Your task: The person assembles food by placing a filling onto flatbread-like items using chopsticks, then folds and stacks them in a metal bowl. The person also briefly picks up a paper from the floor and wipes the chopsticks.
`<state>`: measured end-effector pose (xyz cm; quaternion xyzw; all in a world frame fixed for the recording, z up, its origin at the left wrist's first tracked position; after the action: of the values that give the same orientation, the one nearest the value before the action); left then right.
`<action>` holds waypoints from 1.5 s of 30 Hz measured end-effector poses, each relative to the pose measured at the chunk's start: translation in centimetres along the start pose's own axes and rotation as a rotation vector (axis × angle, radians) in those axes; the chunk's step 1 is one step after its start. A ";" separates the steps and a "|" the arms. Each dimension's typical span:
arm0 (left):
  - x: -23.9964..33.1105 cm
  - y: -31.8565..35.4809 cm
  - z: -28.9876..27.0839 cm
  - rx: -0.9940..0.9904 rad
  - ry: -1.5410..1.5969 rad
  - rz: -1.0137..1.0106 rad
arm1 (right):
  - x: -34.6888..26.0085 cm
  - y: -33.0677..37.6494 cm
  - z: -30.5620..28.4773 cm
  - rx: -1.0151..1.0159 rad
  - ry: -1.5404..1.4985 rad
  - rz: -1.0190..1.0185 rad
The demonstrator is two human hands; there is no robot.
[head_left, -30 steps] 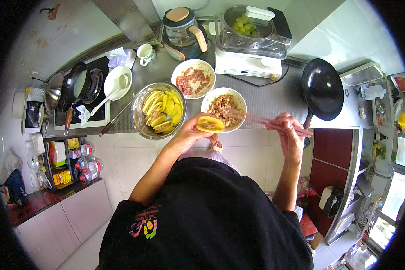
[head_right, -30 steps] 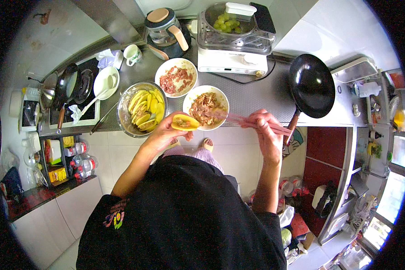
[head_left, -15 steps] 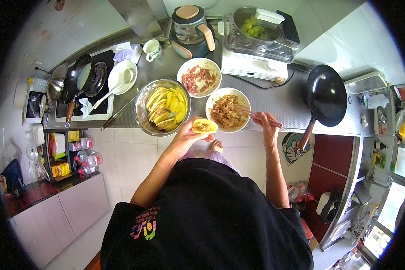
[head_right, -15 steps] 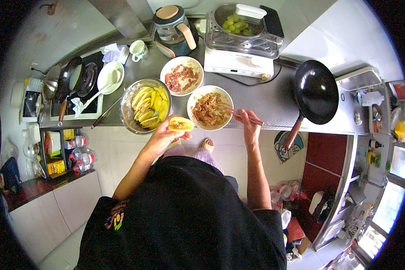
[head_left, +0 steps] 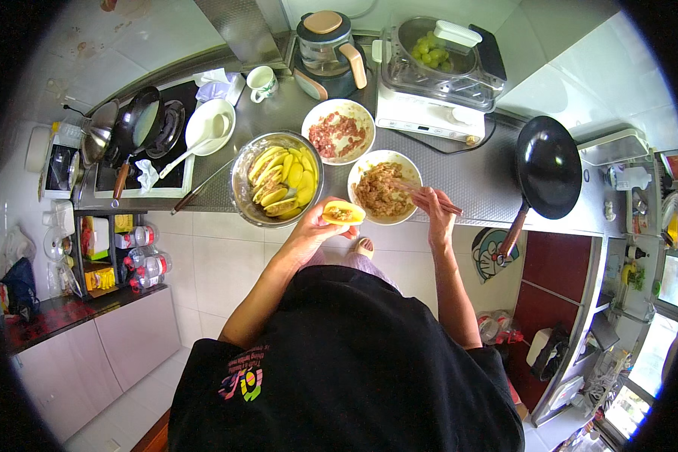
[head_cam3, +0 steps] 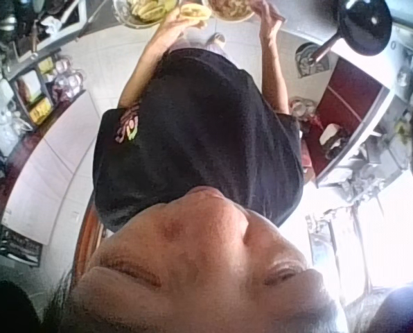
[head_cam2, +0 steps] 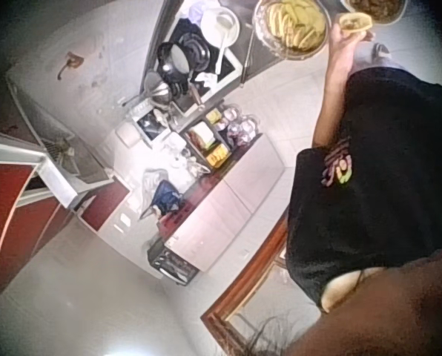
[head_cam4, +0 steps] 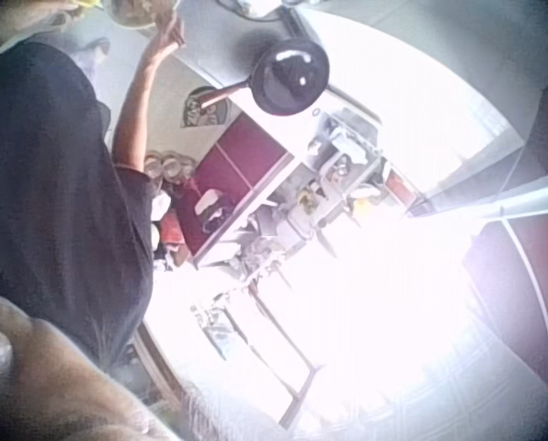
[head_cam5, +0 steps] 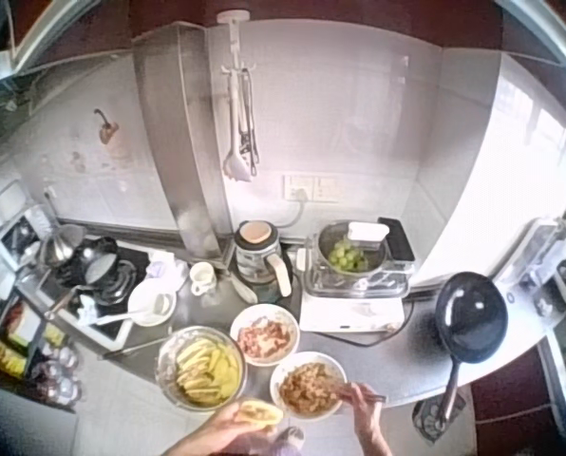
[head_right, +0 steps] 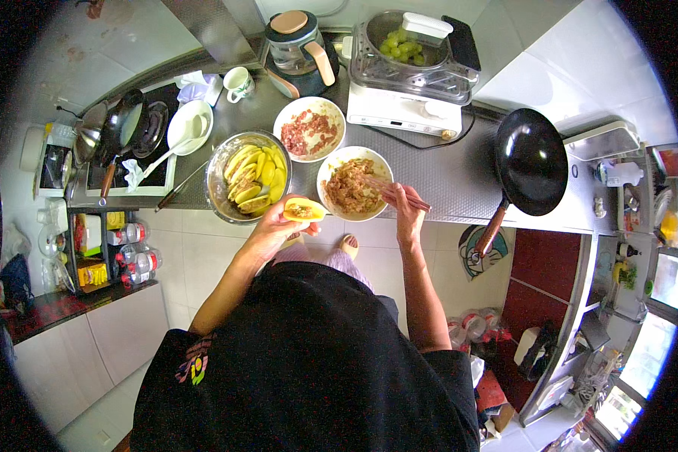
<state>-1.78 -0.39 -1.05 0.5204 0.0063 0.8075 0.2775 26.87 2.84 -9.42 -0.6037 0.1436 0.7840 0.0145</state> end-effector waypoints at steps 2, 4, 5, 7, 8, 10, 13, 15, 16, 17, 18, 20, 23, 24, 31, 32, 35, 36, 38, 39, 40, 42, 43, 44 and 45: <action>-0.1 0.0 0.0 0.009 0.010 0.003 | 0.5 -0.1 -0.4 -0.018 -0.069 0.043; -0.3 -0.1 0.1 -0.002 0.022 0.000 | 0.8 0.2 -0.9 -0.024 -0.197 0.083; -0.4 -0.1 0.1 -0.004 0.029 -0.004 | 0.6 0.4 -1.1 -0.042 -0.262 0.095; -0.7 -0.6 0.2 -0.010 0.015 -0.017 | 0.0 1.1 -1.8 -0.023 -0.378 0.148; -0.8 -0.9 0.2 -0.013 0.009 -0.021 | -0.8 1.4 -1.8 -0.078 -0.426 0.124; -1.1 -1.8 0.5 -0.030 0.034 -0.013 | -2.8 2.3 -2.3 -0.058 -0.494 0.150; -1.2 -3.0 1.2 -0.065 0.049 -0.010 | -6.6 3.5 -2.0 -0.168 -0.549 0.101; -1.2 -3.4 1.9 -0.075 0.026 -0.010 | -8.9 4.4 -1.6 -0.205 -0.536 0.075; -1.2 -3.5 2.3 -0.083 0.041 -0.006 | -9.8 4.8 -1.2 -0.242 -0.482 0.056; -1.1 -3.5 2.7 -0.091 0.055 -0.001 | -10.6 5.2 -0.9 -0.269 -0.430 0.043; -0.9 -3.5 3.0 -0.104 0.076 0.014 | -11.3 5.5 -0.5 -0.299 -0.384 0.031; -0.5 -3.7 3.4 -0.144 0.044 0.005 | -12.1 5.9 0.1 -0.312 -0.300 0.003; -0.1 -3.8 3.9 -0.189 0.017 0.018 | -12.8 6.6 0.8 -0.352 -0.152 -0.027; 0.0 -3.7 3.9 -0.203 0.001 0.014 | -12.9 6.8 1.0 -0.363 -0.122 -0.028; 0.1 -3.1 4.1 -0.184 0.049 -0.010 | -15.2 7.6 0.8 -0.381 0.007 -0.088; 0.2 -3.1 4.0 -0.175 0.040 -0.013 | -15.9 7.7 0.4 -0.365 0.060 -0.096; 0.3 -3.2 3.9 -0.167 0.006 -0.004 | -16.8 7.6 0.3 -0.374 0.000 -0.129; 0.4 -3.2 4.0 -0.167 -0.016 -0.003 | -16.7 7.5 0.5 -0.376 -0.038 -0.123; 0.5 -3.2 4.2 -0.166 -0.033 0.004 | -16.3 7.3 1.0 -0.381 -0.090 -0.117; 0.6 -3.2 4.3 -0.166 -0.028 0.011 | -16.0 7.2 1.3 -0.385 -0.102 -0.115; 0.7 -3.2 4.4 -0.164 -0.025 0.016 | -15.8 7.1 1.5 -0.388 -0.116 -0.112; 0.9 -2.9 4.5 -0.169 -0.002 0.014 | -15.5 7.0 1.7 -0.407 -0.090 -0.085; 1.0 -2.8 4.5 -0.174 0.010 0.016 | -15.5 7.0 1.5 -0.394 -0.096 -0.074; 1.0 -2.8 4.5 -0.167 0.011 0.005 | -15.5 7.0 1.3 -0.390 -0.107 -0.066; 1.1 -2.7 4.5 -0.162 0.014 -0.004 | -15.7 7.0 1.0 -0.383 -0.091 -0.066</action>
<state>2.87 1.12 1.10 0.4906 -0.0559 0.8085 0.3201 28.75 -1.23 7.16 -0.5637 -0.0288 0.8227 -0.0682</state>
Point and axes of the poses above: each hand's wrist, its own y-axis away from the middle knuckle, its own z-axis out of the palm, x = y × z, the point moved 4 cm from there along -y, towards the middle knuckle, and after that the axes turned 2 degrees about -x, right-handed, at the moved point
